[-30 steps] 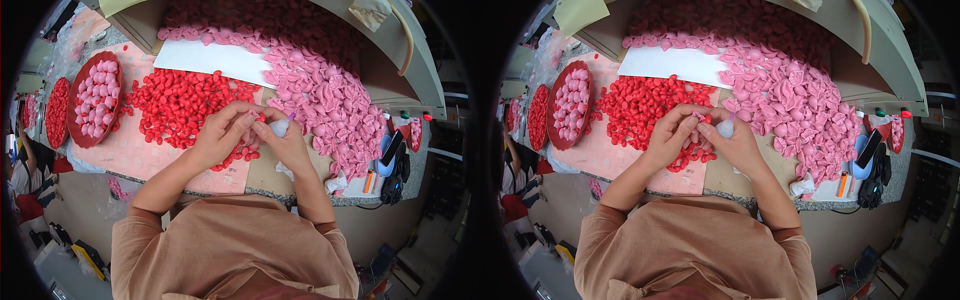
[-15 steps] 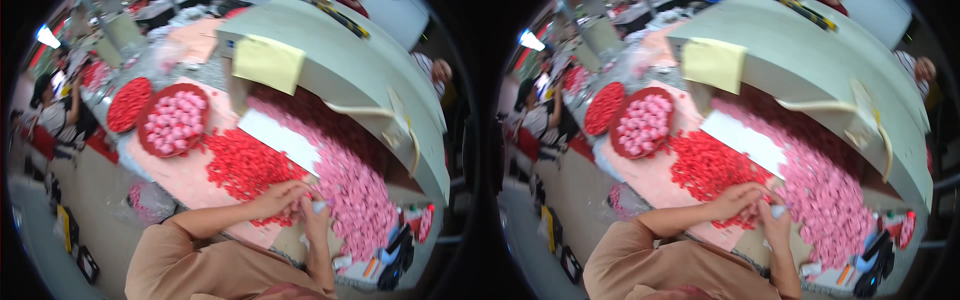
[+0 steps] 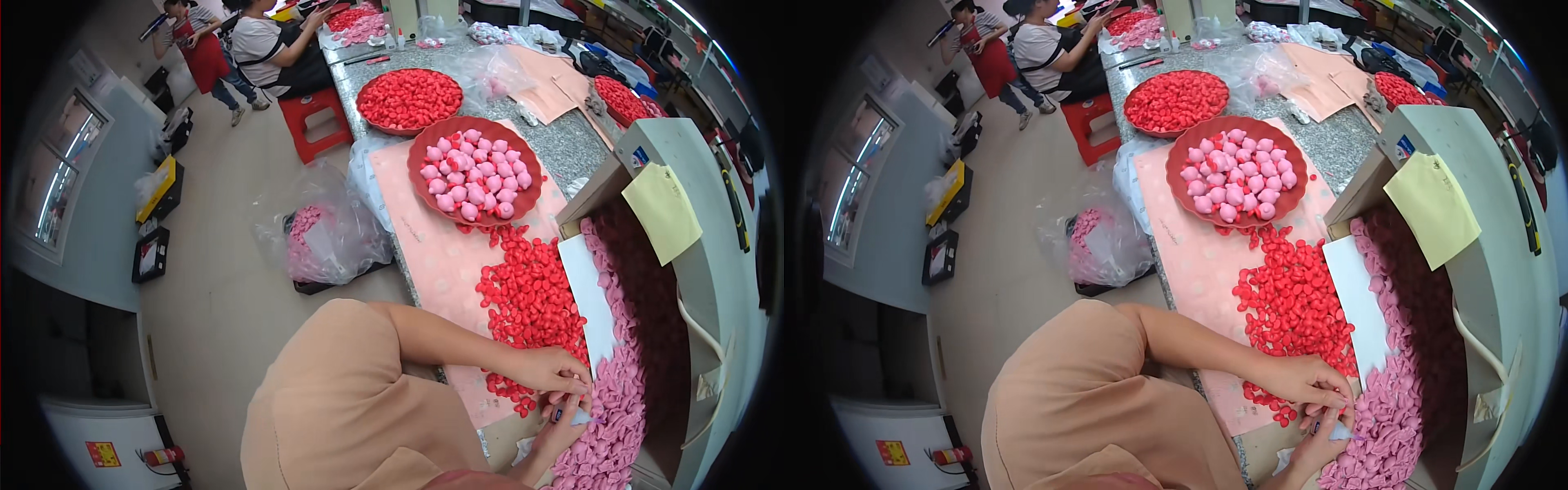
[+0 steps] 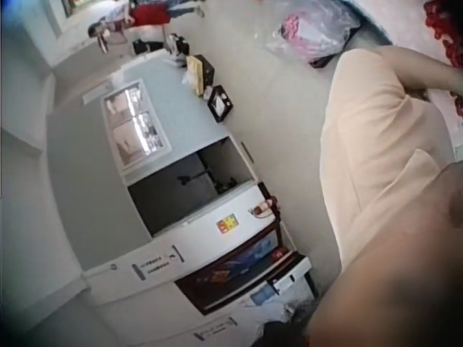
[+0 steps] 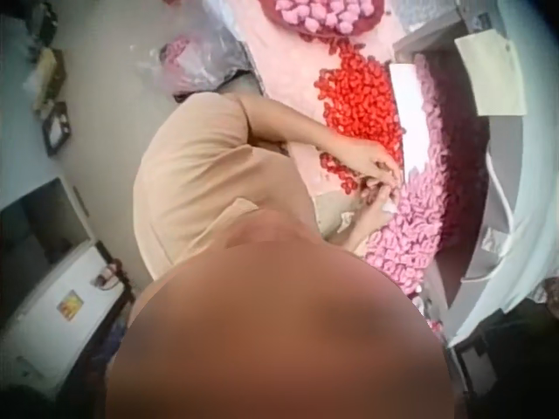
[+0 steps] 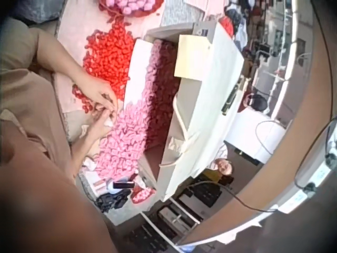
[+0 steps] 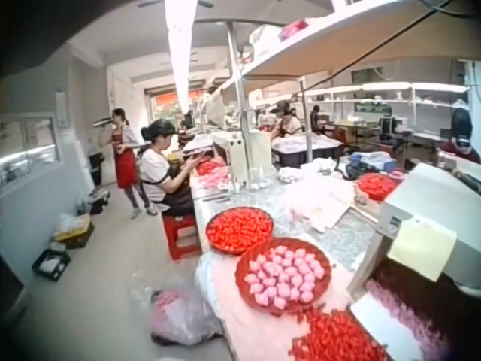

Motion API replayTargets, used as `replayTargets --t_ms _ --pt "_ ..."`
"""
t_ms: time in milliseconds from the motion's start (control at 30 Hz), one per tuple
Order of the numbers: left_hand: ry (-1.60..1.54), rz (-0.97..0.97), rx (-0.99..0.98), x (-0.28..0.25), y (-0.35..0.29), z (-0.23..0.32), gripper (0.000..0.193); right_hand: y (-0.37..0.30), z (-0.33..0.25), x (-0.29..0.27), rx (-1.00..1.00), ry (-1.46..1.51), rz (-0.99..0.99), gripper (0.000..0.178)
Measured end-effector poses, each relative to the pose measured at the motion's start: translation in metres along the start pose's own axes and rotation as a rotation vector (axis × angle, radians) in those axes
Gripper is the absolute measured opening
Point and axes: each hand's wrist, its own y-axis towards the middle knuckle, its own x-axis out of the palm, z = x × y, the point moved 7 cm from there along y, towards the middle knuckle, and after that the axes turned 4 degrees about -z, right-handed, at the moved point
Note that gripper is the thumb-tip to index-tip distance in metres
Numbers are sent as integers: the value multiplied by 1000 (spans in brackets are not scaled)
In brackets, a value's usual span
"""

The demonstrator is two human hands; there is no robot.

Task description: Apply glue to small red plastic pieces and attach them to larger pink toy components at a factory workbench.

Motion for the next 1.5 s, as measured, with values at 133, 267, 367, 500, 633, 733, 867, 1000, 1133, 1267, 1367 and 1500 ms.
replayTargets --t_ms 133,267,367,500,633,733,867,1000,1133,1267,1367,1500 --pt "-20 2 -23 1 -2 -1 26 0 7 -5 -10 -5 24 28" --pt "-157 -15 16 4 -3 2 30 -1 8 -6 17 19 30 29" --pt "-253 -12 2 4 -2 -10 30 0 8 1 5 51 9 29" --pt "-303 -51 -120 11 0 -18 30 -8 12 -6 -3 98 136 27" --pt "-168 46 -173 4 -1 -8 30 -5 8 4 117 291 81 24" --pt "56 95 60 -6 -4 6 40 -2 24 4 207 662 -9 23" --pt "359 128 109 -9 -1 15 43 2 20 23 291 630 8 22" --pt "293 165 149 -18 5 3 36 4 10 23 284 653 -55 20" --pt "-206 158 -116 -9 3 -16 32 -3 9 12 317 510 -81 25" --pt "-607 300 -59 -15 8 -21 40 -7 -3 -11 220 168 -31 34" --pt "-735 270 -106 -14 6 -20 40 -5 -16 -32 224 58 8 27" --pt "-892 151 -83 -17 6 -31 40 0 -24 -44 17 -101 30 15"
